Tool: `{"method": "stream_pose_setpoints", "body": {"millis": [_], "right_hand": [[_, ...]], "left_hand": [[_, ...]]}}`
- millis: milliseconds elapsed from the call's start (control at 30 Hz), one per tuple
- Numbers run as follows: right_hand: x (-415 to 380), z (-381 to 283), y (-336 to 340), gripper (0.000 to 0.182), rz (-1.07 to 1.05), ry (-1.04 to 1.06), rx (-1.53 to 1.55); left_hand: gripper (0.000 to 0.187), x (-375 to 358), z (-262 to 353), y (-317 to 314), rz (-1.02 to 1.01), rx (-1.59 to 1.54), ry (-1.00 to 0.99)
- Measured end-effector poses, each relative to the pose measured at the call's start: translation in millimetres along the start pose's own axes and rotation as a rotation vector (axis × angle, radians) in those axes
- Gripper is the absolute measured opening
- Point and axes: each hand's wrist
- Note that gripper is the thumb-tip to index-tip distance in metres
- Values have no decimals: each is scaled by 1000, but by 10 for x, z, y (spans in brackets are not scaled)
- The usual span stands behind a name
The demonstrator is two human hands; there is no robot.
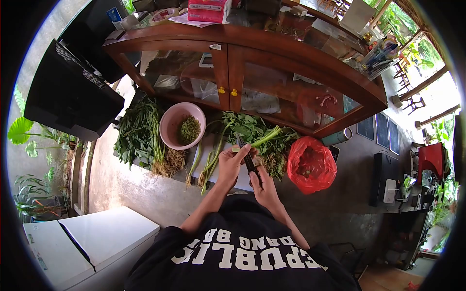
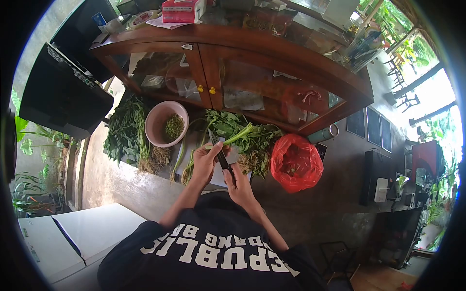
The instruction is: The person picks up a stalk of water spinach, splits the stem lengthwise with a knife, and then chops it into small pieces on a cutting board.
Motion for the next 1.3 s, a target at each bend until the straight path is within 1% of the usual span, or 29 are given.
{"method": "stream_pose_setpoints", "body": {"millis": [33,100,233,333,467,567,600,667,700,767,800,833,867,933,967,1033,1067,1133,1267,1300], "right_hand": [[-12,0,4,16,-16,-20,-11],[-41,36,-3,16,-31,-23,-22],[-72,28,51,17,-82,-33,-64],[-114,80,137,19,-120,-69,-117],[-213,190,273,20,-121,-41,-149],[-252,305,368,19,-25,-7,-33],[-243,335,398,19,-23,-8,-33],[-219,413,439,18,77,-186,158],[-179,392,454,17,93,-258,229],[-67,394,454,18,118,-264,241],[-25,412,445,19,137,-265,250],[19,534,433,21,134,-216,206],[35,600,414,21,135,-214,208],[58,648,357,23,127,-281,370],[67,671,336,23,127,-282,371],[78,741,296,22,111,-309,298],[79,766,283,22,110,-310,299],[78,794,266,22,86,-324,310],[93,895,265,23,75,-312,216],[104,922,252,23,78,-264,179]], "left_hand": [[16,5,6,0,0,0,-1],[15,19,29,4,53,-96,-2],[17,75,102,71,69,-191,-42],[17,125,118,159,120,-208,-62],[14,173,145,270,156,-269,-81],[14,205,133,361,165,-274,-82],[14,191,126,381,158,-256,-61],[14,161,72,454,151,-236,-35],[15,166,-4,522,136,-225,-2],[15,164,-144,649,120,-209,32],[15,156,-197,701,141,-250,99],[16,156,-246,751,162,-291,166],[16,165,-300,798,161,-289,165],[16,179,-401,877,153,-330,247],[16,201,-463,926,154,-330,247],[16,277,-661,1091,108,-176,268],[16,324,-770,1171,109,-176,268],[15,401,-957,1301,71,-76,232],[14,465,-1080,1350,132,-50,200],[14,478,-1096,1373,137,18,171]]}}
Point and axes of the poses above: each hand's wrist, its own x-axis towards the middle knuckle, its own y-axis out of the back of the hand, z = x × y, and after that the axes turned 1 degree about -z, right-handed
